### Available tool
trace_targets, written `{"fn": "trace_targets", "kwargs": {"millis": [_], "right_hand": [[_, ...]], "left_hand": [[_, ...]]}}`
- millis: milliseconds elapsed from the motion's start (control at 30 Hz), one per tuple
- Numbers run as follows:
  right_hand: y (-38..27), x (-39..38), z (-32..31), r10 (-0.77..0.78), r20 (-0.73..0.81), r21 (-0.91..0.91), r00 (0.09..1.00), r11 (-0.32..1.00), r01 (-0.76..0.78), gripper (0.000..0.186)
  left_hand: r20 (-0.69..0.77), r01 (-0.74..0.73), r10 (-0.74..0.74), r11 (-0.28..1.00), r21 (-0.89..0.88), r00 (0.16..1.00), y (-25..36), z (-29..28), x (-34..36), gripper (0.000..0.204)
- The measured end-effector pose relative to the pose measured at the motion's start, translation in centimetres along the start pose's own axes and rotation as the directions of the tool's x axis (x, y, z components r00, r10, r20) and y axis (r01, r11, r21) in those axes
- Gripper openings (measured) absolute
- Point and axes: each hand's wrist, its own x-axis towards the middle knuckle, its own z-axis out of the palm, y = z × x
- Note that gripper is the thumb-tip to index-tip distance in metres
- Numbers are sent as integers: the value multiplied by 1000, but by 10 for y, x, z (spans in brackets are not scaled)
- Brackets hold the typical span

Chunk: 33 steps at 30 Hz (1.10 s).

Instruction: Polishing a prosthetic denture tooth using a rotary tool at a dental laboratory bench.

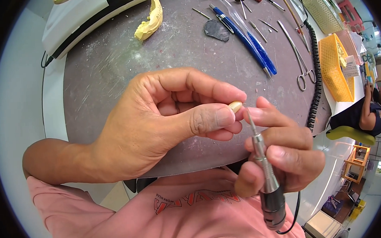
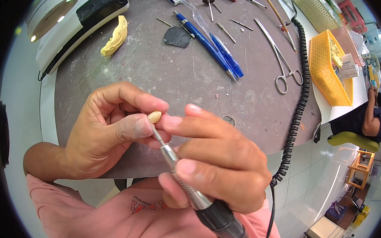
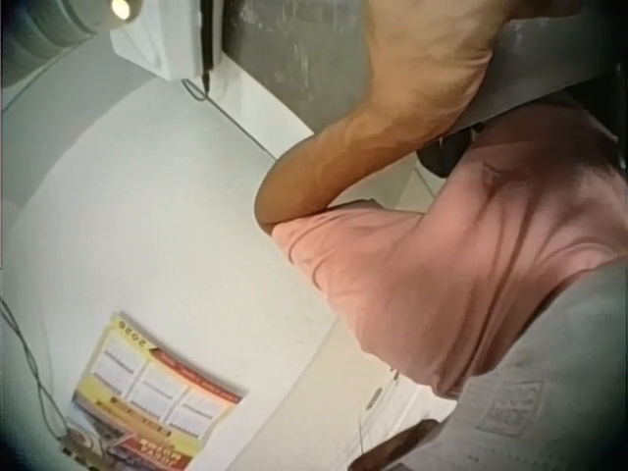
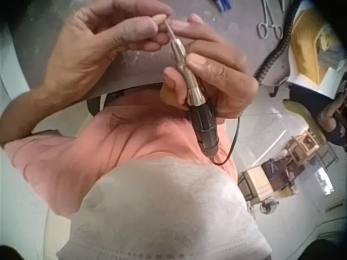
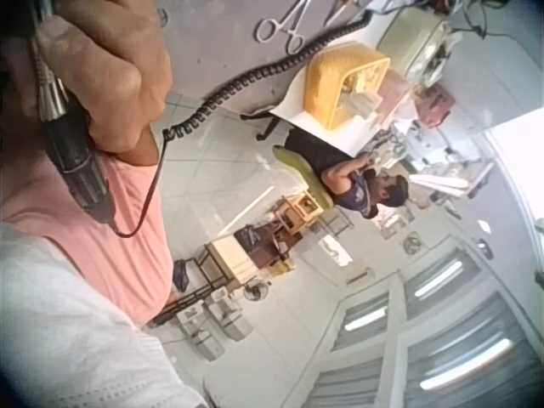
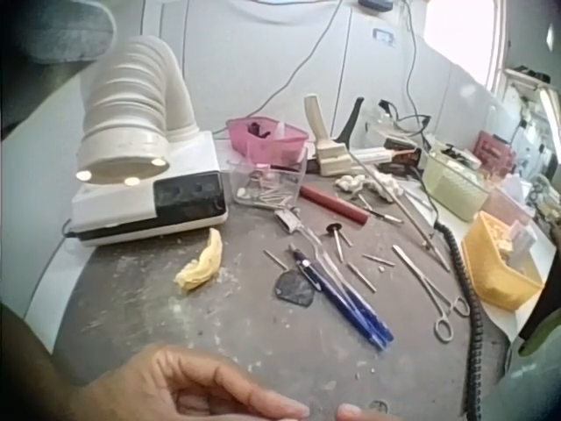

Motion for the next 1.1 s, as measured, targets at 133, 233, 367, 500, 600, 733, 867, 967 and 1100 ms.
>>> {"fn": "trace_targets", "kwargs": {"millis": [133,233,367,500,600,733,867,967,1100], "right_hand": [[-3,3,-3,80,-39,-36,996,996,-82,34],[-4,3,-4,96,-18,-58,995,994,-97,31],[-5,3,-4,119,0,2,993,993,-119,29],[-4,2,-2,140,-16,46,990,989,-139,29],[-6,4,-3,147,-18,35,989,989,-146,31],[-3,3,-4,122,23,51,992,991,-123,31],[-4,2,-2,140,-7,56,990,989,-140,31],[-5,2,-2,156,-37,61,987,986,-154,32],[-2,2,-6,133,40,74,990,988,-135,32]], "left_hand": [[27,-24,24,1000,16,999,1,1,1,21],[32,1,-1,1000,-3,999,2,1,1,21],[53,-13,14,1000,-25,998,1,1,1,21],[47,2,-2,1000,-14,999,2,1,2,20],[53,8,-8,1000,-17,999,3,0,2,19],[47,7,-6,1000,-25,999,1,0,1,19],[44,20,-19,1000,-13,999,3,0,1,19],[50,12,-12,1000,-19,999,3,1,1,19],[52,11,-10,1000,-8,999,1,-1,1,19]]}}
